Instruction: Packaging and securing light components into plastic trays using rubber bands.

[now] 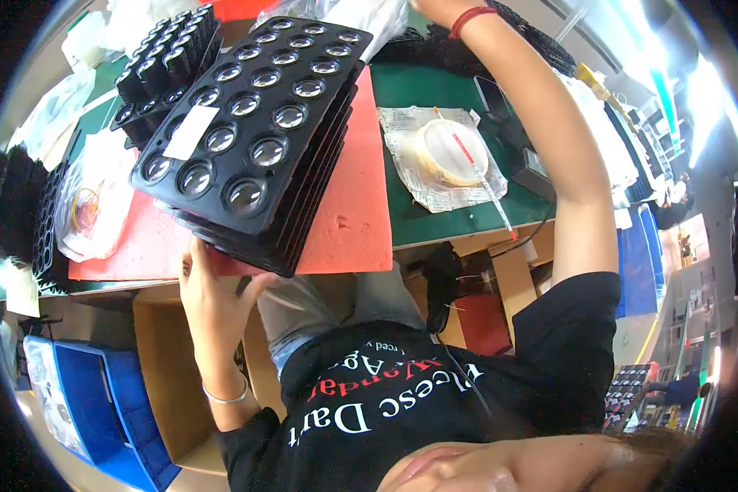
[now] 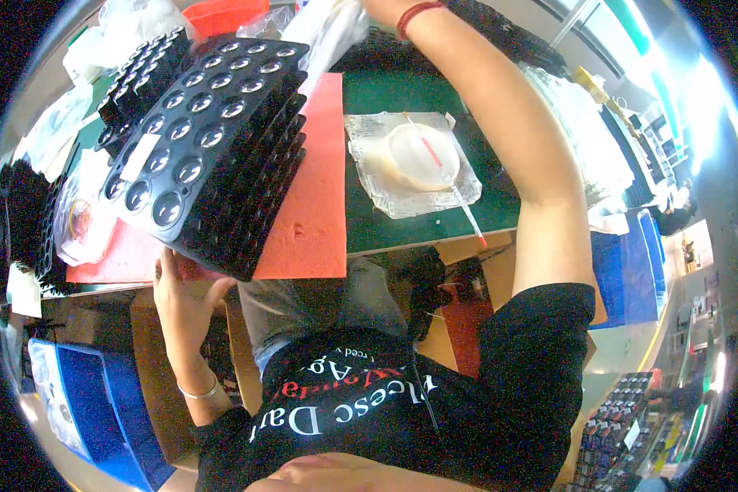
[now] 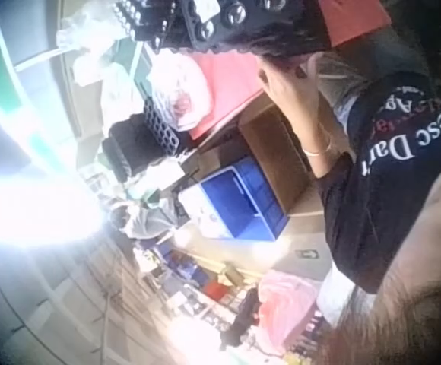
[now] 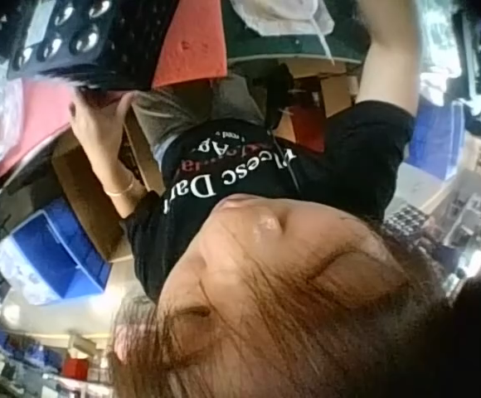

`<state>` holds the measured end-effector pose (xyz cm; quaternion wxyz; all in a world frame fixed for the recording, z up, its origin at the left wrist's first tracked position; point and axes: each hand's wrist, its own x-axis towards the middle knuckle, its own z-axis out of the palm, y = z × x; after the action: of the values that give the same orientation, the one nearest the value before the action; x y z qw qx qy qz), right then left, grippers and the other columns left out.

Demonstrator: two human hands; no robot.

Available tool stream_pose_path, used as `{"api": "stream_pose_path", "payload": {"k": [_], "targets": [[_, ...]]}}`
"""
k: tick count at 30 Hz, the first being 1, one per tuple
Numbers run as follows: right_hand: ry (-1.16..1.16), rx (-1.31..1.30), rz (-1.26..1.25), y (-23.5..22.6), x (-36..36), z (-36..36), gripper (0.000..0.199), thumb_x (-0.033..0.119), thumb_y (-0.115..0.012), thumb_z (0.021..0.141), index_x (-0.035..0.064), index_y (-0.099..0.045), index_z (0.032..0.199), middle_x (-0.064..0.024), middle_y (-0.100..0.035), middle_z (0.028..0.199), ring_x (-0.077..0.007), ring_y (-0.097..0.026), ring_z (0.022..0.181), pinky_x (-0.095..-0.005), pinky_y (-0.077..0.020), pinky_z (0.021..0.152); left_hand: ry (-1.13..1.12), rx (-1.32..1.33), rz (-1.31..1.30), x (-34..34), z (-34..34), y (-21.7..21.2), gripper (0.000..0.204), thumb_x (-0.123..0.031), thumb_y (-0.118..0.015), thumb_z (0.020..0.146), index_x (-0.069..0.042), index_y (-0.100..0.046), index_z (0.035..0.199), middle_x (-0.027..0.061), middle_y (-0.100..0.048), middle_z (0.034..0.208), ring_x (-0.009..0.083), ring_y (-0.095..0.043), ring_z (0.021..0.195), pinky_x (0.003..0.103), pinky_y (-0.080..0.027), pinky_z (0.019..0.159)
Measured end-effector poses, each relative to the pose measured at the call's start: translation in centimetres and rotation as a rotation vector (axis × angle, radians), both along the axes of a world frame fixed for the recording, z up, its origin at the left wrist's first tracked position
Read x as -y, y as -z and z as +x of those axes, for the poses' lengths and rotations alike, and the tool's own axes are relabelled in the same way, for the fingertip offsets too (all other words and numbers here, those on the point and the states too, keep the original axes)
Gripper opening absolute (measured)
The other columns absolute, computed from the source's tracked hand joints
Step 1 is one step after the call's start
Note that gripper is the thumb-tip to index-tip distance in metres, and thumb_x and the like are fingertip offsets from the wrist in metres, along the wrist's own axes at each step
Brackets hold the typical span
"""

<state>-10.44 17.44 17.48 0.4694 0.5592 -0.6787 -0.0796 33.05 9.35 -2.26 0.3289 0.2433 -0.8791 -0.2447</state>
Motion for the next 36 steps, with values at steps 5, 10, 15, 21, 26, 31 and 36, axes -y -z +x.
{"api": "stream_pose_path", "payload": {"k": [5,10,15,21,26,31,36], "targets": [[0.307,0.121,-0.248,-4.9,-3.4,0.3,0.016,0.007,-0.052,0.079,-0.0006,-0.065,0.085,-0.0223,-0.065,0.083,-0.0383,-0.064,0.08,-0.0444,-0.0534,0.074,-0.021,-0.014,-0.186,0.4,-0.4,0.7,0.091,-0.03,-0.088,0.053,0.001,-0.045,0.127,0.0209,-0.059,0.107,0.0409,-0.054,0.099,0.046,-0.045,0.085],[0.115,0.001,-0.294,-5.5,-5.9,-1.0,0.018,0.005,-0.052,0.077,0.0001,-0.066,0.087,-0.0218,-0.064,0.096,-0.0362,-0.061,0.093,-0.0422,-0.0492,0.086,-0.029,0.012,-0.137,0.2,-0.6,-0.5,0.093,-0.031,-0.089,0.051,0.002,-0.046,0.126,0.0214,-0.059,0.105,0.0409,-0.055,0.095,0.046,-0.045,0.083],[0.204,0.098,-0.455,-6.4,-7.2,1.7,0.017,0.007,-0.054,0.077,0.0012,-0.067,0.086,-0.0219,-0.065,0.091,-0.0377,-0.062,0.09,-0.0447,-0.0498,0.082,-0.013,-0.029,-0.103,-0.5,-0.9,-1.5,0.089,-0.037,-0.088,0.051,0.002,-0.049,0.121,0.0196,-0.06,0.098,0.0403,-0.055,0.091,0.045,-0.045,0.078],[-0.057,0.355,-0.762,-8.1,-9.7,2.3,0.017,0.014,-0.064,0.079,0.0016,-0.071,0.09,-0.0214,-0.067,0.08,-0.0329,-0.065,0.07,-0.0371,-0.0514,0.067,-0.029,0.157,-0.133,1.0,-1.0,-1.2,0.078,-0.033,-0.089,0.051,0.0,-0.053,0.112,0.018,-0.062,0.094,0.038,-0.058,0.087,0.042,-0.047,0.075],[-0.337,0.558,-0.666,-5.8,-14.5,0.3,0.019,0.016,-0.067,0.085,-0.0021,-0.066,0.092,-0.0068,-0.064,0.073,-0.0123,-0.058,0.068,-0.0273,-0.0474,0.063,0.032,0.053,-0.223,0.9,-1.2,-2.1,0.073,-0.041,-0.089,0.049,-0.001,-0.054,0.099,0.0142,-0.062,0.085,0.0358,-0.058,0.079,0.042,-0.048,0.069],[-0.036,0.483,-0.52,-0.3,-22.4,7.7,0.018,0.01,-0.057,0.086,0.0009,-0.061,0.101,-0.0109,-0.065,0.096,-0.0223,-0.064,0.083,-0.0325,-0.0503,0.077,0.064,0.114,-0.223,2.4,-1.5,-2.1,0.066,-0.041,-0.088,0.051,-0.002,-0.057,0.093,0.0145,-0.062,0.081,0.0351,-0.061,0.076,0.043,-0.049,0.066],[-0.572,0.817,-0.049,6.4,-18.7,16.9,0.019,0.013,-0.067,0.066,0.0058,-0.061,0.083,-0.0118,-0.058,0.08,-0.0305,-0.058,0.074,-0.0357,-0.0484,0.069,0.11,0.132,-0.236,4.0,-0.8,-1.2,0.059,-0.039,-0.087,0.053,-0.002,-0.059,0.089,0.0151,-0.063,0.076,0.0363,-0.061,0.07,0.043,-0.049,0.061]]}}
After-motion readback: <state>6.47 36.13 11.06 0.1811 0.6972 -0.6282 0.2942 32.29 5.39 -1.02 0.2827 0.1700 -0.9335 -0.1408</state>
